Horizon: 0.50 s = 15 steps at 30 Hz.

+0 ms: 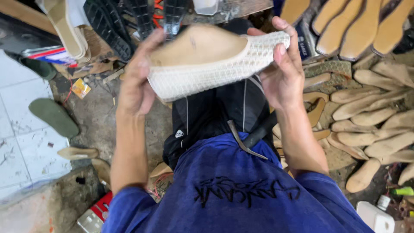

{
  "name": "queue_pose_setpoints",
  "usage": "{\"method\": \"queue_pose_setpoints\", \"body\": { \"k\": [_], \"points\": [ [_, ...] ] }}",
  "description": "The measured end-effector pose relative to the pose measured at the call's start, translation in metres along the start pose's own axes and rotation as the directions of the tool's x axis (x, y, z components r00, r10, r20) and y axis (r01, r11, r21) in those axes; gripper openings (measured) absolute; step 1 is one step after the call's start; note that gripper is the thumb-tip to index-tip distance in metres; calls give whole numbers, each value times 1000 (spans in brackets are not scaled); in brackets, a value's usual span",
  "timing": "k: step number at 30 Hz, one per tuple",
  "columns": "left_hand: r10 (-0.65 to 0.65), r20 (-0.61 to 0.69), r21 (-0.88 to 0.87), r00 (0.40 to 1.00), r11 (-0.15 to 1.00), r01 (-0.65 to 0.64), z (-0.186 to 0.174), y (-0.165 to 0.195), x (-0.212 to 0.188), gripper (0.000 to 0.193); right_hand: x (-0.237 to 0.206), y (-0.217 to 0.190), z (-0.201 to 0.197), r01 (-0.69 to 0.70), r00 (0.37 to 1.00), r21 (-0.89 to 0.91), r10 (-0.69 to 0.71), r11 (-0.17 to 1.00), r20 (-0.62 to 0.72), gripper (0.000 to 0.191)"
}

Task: The person uses a curved metal tool to press and shape the edge of a shoe sole. They repeatedly pry and smooth the sole perimeter, then inspect the fit and alignment of the sole to the shoe upper.

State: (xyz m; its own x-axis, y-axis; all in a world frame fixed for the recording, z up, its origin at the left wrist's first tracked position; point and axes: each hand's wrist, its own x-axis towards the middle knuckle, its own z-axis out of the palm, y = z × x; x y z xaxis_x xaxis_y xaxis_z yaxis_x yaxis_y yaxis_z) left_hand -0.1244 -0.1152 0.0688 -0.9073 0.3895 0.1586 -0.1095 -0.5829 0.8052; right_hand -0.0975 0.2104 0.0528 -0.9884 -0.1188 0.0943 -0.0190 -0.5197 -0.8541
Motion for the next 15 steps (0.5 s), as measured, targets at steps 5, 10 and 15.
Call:
{"method": "queue_pose_setpoints", "body": {
  "k": [5,10,15],
  "points": [
    [231,-142,-84,962,966,-244,-3,-41,9,79,6,1,17,124,991,139,-130,983,35,56],
    [277,-171,-93,945,951,-296,-13,-55,14,72,10,4,21,145,987,130,-152,981,49,55],
    [300,-142,-91,943,945,-315,-16,-57,14,69,6,11,21,152,987,142,-157,978,30,54]
  ]
}}
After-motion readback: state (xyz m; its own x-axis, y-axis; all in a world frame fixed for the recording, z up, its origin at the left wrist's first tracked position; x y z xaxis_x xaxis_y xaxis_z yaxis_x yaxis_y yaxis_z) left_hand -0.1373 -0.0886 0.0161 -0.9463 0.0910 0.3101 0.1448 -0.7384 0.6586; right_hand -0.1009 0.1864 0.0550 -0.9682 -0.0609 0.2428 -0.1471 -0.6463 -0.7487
